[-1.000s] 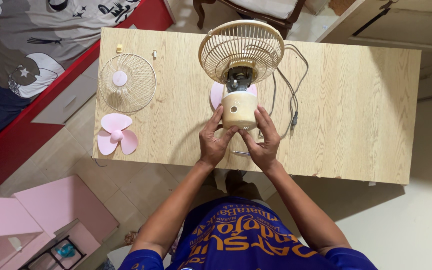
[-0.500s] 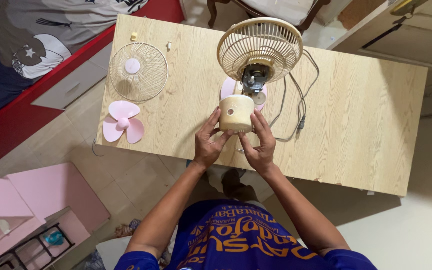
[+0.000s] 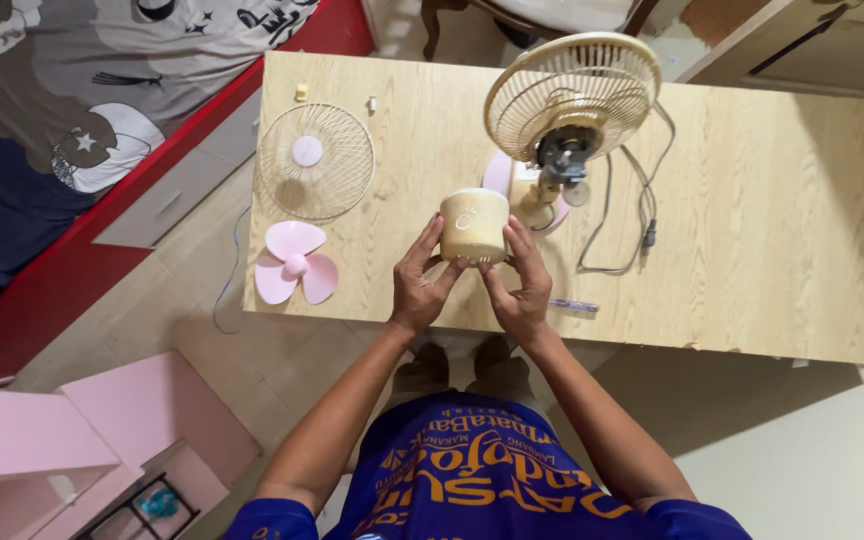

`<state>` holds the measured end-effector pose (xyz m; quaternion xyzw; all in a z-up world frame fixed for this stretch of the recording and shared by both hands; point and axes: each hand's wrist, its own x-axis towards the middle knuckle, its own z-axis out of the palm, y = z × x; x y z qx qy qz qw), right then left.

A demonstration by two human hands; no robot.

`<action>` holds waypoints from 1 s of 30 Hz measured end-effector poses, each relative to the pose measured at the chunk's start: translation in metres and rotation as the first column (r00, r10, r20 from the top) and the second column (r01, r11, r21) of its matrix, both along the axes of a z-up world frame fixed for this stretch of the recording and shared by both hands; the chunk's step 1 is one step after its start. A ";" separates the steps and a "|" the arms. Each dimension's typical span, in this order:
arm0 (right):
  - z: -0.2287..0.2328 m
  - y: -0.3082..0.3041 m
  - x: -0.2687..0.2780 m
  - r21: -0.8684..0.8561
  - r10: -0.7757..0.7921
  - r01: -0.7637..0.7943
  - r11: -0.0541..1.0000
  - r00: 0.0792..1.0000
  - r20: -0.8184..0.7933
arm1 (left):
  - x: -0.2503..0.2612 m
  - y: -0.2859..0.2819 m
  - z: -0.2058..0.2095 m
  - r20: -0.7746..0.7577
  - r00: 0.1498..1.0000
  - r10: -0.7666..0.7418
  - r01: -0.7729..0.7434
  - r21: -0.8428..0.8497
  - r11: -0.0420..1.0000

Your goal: The person disassembles a small electric fan on a wooden table, removing the rear grille, motor housing, and internal components using a screwdriver. Parts are placed on the table as they are removed.

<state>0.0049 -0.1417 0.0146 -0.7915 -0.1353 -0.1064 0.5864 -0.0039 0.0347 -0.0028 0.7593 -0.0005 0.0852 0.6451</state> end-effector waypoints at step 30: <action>-0.046 0.078 0.085 0.034 0.117 -0.114 0.993 0.987 -0.108 | 0.072 0.069 -0.031 -0.152 0.968 0.198 -0.193 0.045 0.980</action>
